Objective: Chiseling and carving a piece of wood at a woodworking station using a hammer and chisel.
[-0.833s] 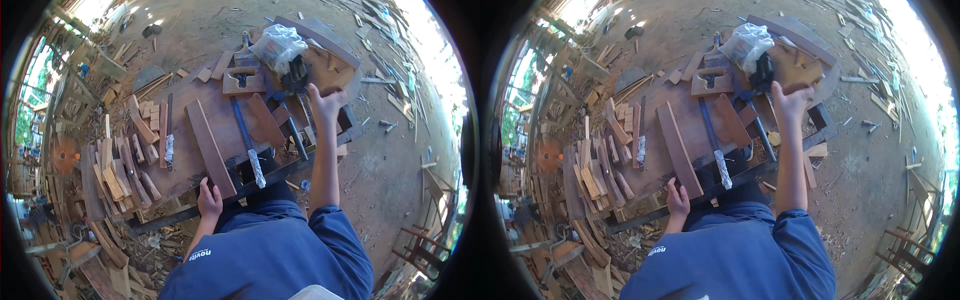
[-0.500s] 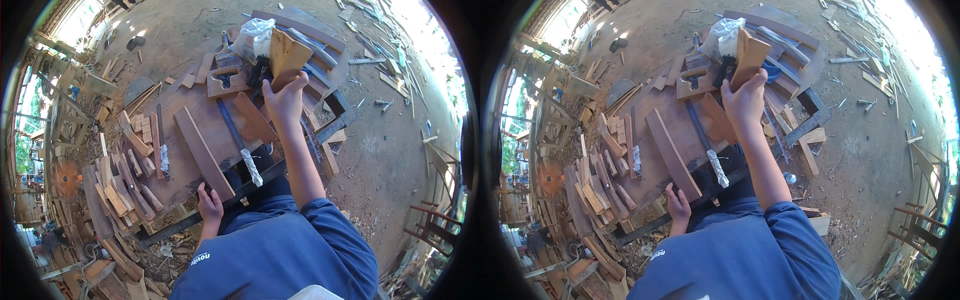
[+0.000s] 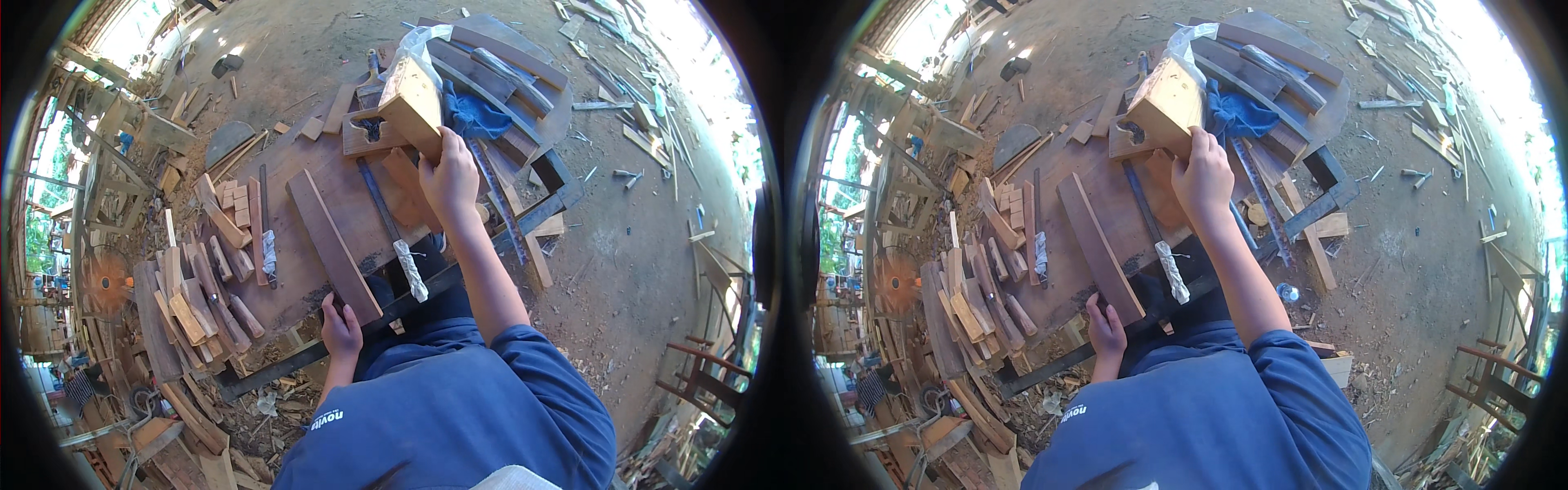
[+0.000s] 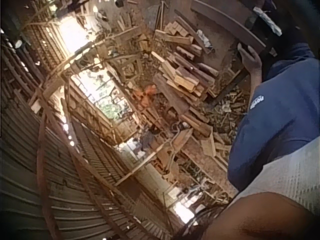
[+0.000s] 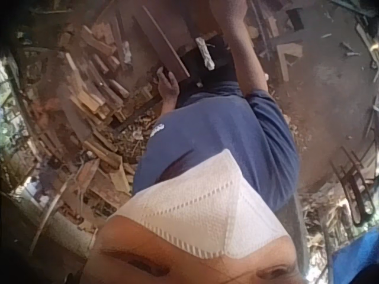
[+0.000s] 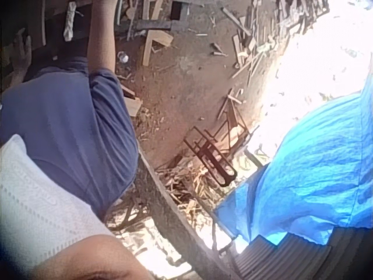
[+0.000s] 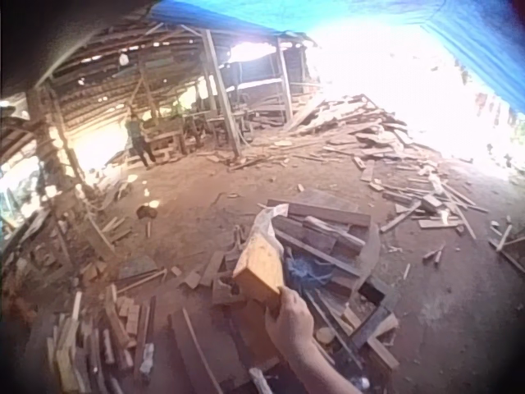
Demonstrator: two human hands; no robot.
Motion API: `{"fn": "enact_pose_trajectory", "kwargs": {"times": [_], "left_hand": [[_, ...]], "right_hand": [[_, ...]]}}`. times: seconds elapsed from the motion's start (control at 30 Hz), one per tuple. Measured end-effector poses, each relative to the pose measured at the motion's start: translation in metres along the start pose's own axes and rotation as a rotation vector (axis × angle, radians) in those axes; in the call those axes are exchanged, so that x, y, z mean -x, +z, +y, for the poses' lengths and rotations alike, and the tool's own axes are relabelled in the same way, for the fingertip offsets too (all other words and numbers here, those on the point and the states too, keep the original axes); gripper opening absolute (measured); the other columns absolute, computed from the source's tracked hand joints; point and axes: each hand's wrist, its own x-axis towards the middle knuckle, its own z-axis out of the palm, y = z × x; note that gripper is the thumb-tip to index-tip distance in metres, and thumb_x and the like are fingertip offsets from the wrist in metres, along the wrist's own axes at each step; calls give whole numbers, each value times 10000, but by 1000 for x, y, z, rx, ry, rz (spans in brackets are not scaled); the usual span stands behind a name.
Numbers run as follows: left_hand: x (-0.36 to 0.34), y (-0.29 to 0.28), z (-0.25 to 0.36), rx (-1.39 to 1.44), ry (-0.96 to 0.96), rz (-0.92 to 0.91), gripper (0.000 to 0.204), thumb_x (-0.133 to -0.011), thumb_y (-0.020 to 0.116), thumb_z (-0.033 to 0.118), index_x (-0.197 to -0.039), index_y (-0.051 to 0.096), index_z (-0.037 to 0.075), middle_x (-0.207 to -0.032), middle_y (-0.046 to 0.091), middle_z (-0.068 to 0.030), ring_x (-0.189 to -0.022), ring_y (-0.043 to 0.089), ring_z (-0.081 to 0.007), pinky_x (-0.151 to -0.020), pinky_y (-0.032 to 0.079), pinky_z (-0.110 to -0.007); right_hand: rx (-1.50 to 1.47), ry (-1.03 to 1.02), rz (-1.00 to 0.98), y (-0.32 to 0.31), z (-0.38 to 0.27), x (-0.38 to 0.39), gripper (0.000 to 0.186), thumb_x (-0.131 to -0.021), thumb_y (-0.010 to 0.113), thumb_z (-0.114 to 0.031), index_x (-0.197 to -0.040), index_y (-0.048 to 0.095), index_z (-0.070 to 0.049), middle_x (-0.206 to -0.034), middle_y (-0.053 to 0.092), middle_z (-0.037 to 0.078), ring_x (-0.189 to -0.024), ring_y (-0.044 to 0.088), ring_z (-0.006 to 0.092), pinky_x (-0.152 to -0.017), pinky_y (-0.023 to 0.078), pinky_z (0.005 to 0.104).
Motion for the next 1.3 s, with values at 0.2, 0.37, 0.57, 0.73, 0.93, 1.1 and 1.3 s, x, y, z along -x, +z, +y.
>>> {"fn": "enact_pose_trajectory", "kwargs": {"times": [0.2,0.37,0.57,0.73,0.93,1.1,1.3], "left_hand": [[0,0,-1,-9,-2,-2,371,-991,419,252,-1306,394,59,-1092,618,-230,-973,626,-416,-792,501,-447],[0,0,-1,-17,5,0,366,-991,417,246,-1308,391,65,-1076,625,-234,-954,632,-423,-778,503,-454],[0,0,-3,-22,1,-4,373,-991,416,243,-1317,389,63,-1070,628,-239,-953,632,-427,-780,504,-454],[0,-1,1,-9,-9,-8,378,-990,421,239,-1321,392,59,-1077,625,-244,-966,628,-426,-790,500,-450],[1,2,-4,7,29,63,358,-956,488,224,-1255,454,30,-1006,621,-241,-899,619,-437,-751,503,-466],[1,-2,-9,-29,150,185,313,-921,535,189,-1172,509,3,-1021,583,-206,-950,573,-396,-824,475,-443],[-2,-6,-10,119,131,216,254,-906,574,115,-1132,547,2,-1003,602,-168,-907,607,-317,-816,494,-392]], "right_hand": [[-117,72,86,-5,9,-2,472,-752,675,-106,-1185,510,-16,-1087,622,189,-965,623,383,-819,516,450],[-238,160,115,-14,29,-1,498,-752,715,-129,-1196,514,-30,-1080,626,207,-951,626,397,-812,511,465],[-56,-50,99,-7,38,12,493,-715,729,-117,-1169,543,-69,-1049,634,139,-987,617,340,-805,523,428],[42,-282,75,-5,45,14,417,-638,687,-35,-1041,623,-121,-996,656,46,-941,624,265,-776,536,369],[-59,-385,148,-15,44,26,376,-607,678,4,-964,646,-111,-949,682,25,-879,629,254,-746,537,361],[-109,-621,185,-38,28,56,282,-599,707,7,-855,655,-98,-965,691,3,-829,608,228,-716,519,348],[-255,-696,69,-67,13,98,219,-657,668,-2,-860,630,-77,-983,695,69,-880,591,281,-805,493,378]]}}
